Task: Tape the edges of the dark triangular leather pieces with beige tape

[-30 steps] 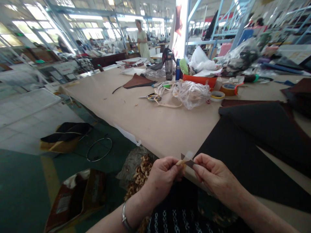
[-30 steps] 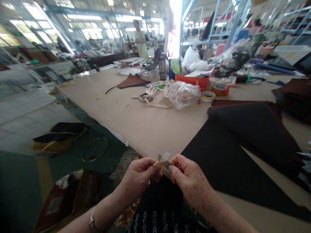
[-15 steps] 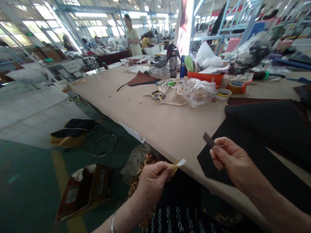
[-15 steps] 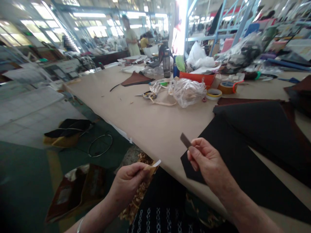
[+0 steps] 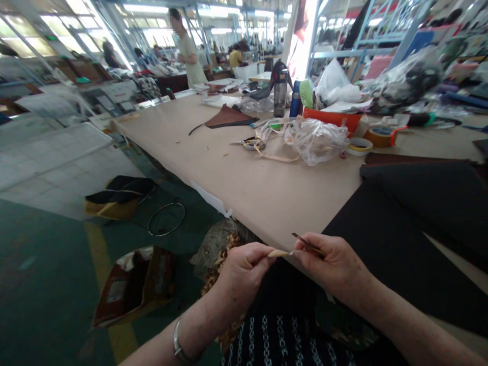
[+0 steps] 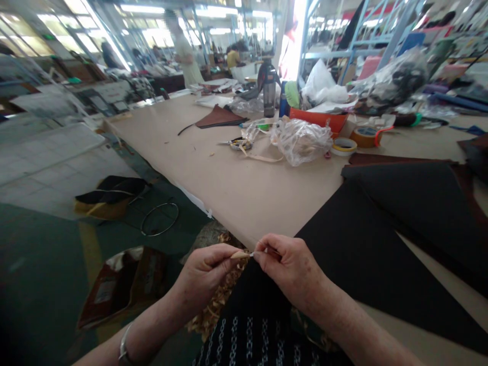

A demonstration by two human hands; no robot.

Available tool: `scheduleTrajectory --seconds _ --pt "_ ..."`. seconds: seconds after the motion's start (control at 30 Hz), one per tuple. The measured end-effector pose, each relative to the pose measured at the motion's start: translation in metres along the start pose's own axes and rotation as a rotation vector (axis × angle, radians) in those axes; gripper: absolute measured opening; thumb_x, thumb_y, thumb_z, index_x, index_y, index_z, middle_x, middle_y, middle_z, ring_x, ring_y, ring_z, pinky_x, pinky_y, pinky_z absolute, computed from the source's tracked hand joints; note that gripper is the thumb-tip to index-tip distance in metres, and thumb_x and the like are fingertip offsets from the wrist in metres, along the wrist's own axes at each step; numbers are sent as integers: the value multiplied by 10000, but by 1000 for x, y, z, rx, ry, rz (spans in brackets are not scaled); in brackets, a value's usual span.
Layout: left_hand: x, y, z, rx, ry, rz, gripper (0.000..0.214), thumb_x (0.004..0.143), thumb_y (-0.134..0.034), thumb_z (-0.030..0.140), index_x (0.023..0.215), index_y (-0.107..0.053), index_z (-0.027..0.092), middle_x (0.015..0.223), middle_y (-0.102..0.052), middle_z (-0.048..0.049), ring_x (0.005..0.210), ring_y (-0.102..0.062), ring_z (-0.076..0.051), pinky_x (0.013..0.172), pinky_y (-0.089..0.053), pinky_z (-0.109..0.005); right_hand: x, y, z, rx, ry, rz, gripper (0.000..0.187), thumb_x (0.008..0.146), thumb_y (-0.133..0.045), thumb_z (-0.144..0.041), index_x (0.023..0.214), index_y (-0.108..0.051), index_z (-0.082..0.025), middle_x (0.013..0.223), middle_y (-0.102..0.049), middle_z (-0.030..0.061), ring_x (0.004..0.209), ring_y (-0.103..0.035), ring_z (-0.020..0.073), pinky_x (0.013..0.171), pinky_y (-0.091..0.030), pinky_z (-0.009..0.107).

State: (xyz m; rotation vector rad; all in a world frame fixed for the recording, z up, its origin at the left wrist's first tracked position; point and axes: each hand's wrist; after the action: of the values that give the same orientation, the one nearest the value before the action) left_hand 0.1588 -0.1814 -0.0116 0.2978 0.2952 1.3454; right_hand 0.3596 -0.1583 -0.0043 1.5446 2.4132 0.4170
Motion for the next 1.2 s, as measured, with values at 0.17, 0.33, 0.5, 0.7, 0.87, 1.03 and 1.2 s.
scheduleTrajectory --seconds 0.17,0.33,0.5,0.7,0.87,1.03,1.2 --pt "1 1 1 -32 91 -43 210 848 -559 287 853 -718 149 710 -662 -23 649 -543 -122 601 -410 -221 3 -2 -7 313 -217 -64 192 814 -605 -334 716 -546 -180 550 -381 -61 467 -294 66 430 -227 208" --pt "12 6 14 -230 191 -113 155 807 -592 273 766 -650 135 605 -561 26 527 -441 -67 508 -346 -187 6 3 -9 729 -267 25 280 798 -653 -442 776 -565 -177 496 -252 -101 424 -159 48 388 -142 198" --pt "21 13 23 -336 307 -179 208 788 -584 332 711 -581 139 495 -498 47 406 -358 -44 410 -252 -171 3 18 -5 630 -148 244 260 776 -687 -420 875 -587 -202 533 -292 -92 434 -218 50 387 -196 188" --pt "20 12 25 -304 319 -242 348 764 -589 453 604 -520 152 435 -428 59 391 -342 -47 412 -248 -178 -14 14 -3 -63 129 235 209 801 -628 -267 1007 -631 -231 562 -424 -61 459 -370 84 438 -330 215" --pt "19 10 27 -254 293 -311 324 766 -583 437 632 -553 143 434 -431 58 389 -330 -51 406 -226 -182 -12 9 -10 -381 364 182 202 821 -619 -263 1016 -650 -220 654 -568 -23 485 -445 88 481 -364 228" --pt "19 6 22 -259 271 -354 286 797 -578 423 790 -596 138 481 -466 56 416 -378 -63 418 -272 -183 -1 10 -15 -313 194 119 184 832 -556 -263 669 -593 -186 554 -488 -29 486 -406 84 466 -309 228" --pt "16 -1 11 -254 68 -198 427 714 -715 309 1093 -561 191 758 -591 19 580 -491 -81 537 -378 -202 7 6 -16 285 -259 -9 187 806 -547 -314 686 -527 -171 496 -343 -70 421 -246 53 393 -184 209"
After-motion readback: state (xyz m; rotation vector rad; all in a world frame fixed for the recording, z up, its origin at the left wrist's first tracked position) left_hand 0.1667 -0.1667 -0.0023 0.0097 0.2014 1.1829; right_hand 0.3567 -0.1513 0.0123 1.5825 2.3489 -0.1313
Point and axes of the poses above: each hand's wrist, its own x-axis towards the middle knuckle, its own y-axis out of the back of the hand, z = x × y
